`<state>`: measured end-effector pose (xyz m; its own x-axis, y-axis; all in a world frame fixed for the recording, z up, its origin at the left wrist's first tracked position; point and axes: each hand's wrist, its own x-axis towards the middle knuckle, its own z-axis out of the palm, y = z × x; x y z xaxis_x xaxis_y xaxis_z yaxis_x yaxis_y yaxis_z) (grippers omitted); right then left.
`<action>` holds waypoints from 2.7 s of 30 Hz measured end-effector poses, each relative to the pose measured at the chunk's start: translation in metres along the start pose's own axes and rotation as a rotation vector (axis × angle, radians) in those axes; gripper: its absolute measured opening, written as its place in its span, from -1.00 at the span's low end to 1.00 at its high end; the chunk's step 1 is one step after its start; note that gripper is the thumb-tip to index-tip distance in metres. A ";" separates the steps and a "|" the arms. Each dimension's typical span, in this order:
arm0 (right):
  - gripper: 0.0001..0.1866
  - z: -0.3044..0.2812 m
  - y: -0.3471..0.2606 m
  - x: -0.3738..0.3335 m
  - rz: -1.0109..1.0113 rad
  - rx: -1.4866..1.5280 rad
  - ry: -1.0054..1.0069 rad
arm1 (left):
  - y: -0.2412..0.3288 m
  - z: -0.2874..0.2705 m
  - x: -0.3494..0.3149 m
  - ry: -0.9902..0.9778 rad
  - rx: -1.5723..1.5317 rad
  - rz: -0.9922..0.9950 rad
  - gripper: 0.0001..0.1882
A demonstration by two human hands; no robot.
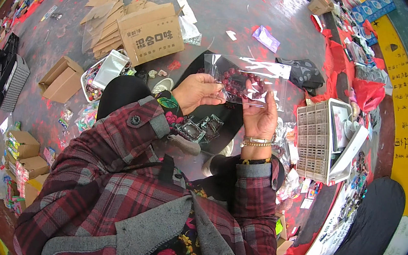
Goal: The person sits on the floor and packs red beaded bracelets into small clear plastic bags. They pick up a bracelet, place it into a bag, and seal it before placing it into a black container. The person also uses a white cloth to wipe the beads before packaging them.
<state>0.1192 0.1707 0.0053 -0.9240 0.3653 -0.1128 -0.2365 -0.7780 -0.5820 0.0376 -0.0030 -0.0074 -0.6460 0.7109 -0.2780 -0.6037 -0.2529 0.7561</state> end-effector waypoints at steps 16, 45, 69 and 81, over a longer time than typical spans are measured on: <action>-0.82 -0.007 -0.036 0.005 0.084 -0.392 -0.063 | 0.014 -0.003 -0.010 -0.253 0.140 -0.199 -0.64; -0.87 0.028 0.008 -0.018 -0.372 -0.834 0.110 | 0.016 0.004 -0.004 -0.202 -0.631 0.213 -0.74; -0.91 0.043 0.004 -0.031 -0.641 -1.385 -0.133 | 0.006 0.010 0.000 -0.231 -0.718 0.187 -0.67; -0.82 0.036 0.006 -0.027 -0.216 -1.046 -0.042 | 0.000 0.002 0.003 -0.133 -0.667 0.185 -0.67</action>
<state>0.1316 0.1377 0.0335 -0.9078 0.4094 0.0914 -0.0396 0.1332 -0.9903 0.0362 0.0004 -0.0070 -0.7288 0.6808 -0.0731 -0.6745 -0.6954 0.2479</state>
